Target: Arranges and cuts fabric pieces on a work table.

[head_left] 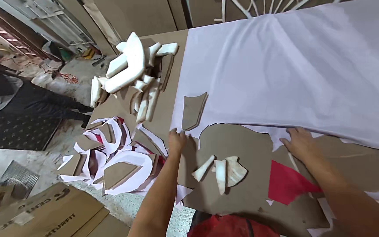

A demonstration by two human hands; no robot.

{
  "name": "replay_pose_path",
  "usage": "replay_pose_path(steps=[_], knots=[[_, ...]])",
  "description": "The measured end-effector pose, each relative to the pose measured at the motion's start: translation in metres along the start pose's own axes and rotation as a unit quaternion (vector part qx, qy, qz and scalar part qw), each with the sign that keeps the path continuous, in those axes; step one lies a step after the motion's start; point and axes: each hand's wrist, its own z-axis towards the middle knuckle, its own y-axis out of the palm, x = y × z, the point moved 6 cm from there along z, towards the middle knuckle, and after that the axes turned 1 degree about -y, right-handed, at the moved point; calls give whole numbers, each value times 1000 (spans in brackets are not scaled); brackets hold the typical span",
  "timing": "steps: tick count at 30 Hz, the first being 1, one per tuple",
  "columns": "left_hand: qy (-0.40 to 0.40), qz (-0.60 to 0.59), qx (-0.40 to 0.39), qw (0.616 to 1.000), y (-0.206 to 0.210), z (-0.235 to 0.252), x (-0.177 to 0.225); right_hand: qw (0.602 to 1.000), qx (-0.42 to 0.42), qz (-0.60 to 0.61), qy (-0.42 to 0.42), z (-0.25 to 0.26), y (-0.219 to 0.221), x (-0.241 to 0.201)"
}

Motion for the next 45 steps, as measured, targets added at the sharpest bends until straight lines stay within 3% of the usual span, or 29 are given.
replay_pose_path(steps=[3, 8, 14, 16, 20, 22, 24, 26, 29, 33, 36, 45], knots=[[6, -10, -23, 1000, 9, 53, 27, 994, -80, -70, 33, 16, 14, -12], [-1, 105, -35, 994, 40, 72, 50, 963, -227, -135, 52, -18, 6, -18], [45, 82, 34, 995, 32, 59, 35, 955, -234, -163, 78, -36, -2, -32], [43, 84, 18, 995, 32, 64, 32, 947, -246, -185, 94, -35, 3, -25], [-42, -28, -4, 999, 8, 67, 15, 965, -178, -167, 98, -43, 5, -20], [-90, -7, 3, 996, 4, 70, -1, 972, -148, -153, 95, -48, 2, -21], [-120, 25, -47, 991, 7, 72, -2, 973, -148, -158, 82, -47, 3, -20], [-150, -22, -91, 984, 12, 76, -6, 967, -169, -170, 82, -48, 3, -21], [-179, -123, -60, 974, 12, 75, -32, 963, -180, -179, 87, -46, 2, -18], [-111, 2, -97, 989, 8, 70, -26, 964, -170, -185, 83, -48, 8, -12], [-122, 47, -102, 986, 9, 67, -30, 954, -194, -210, 93, -46, 3, -12], [-94, 211, -173, 957, -5, -13, -42, 906, -297, -275, 121, -88, -32, -26]])
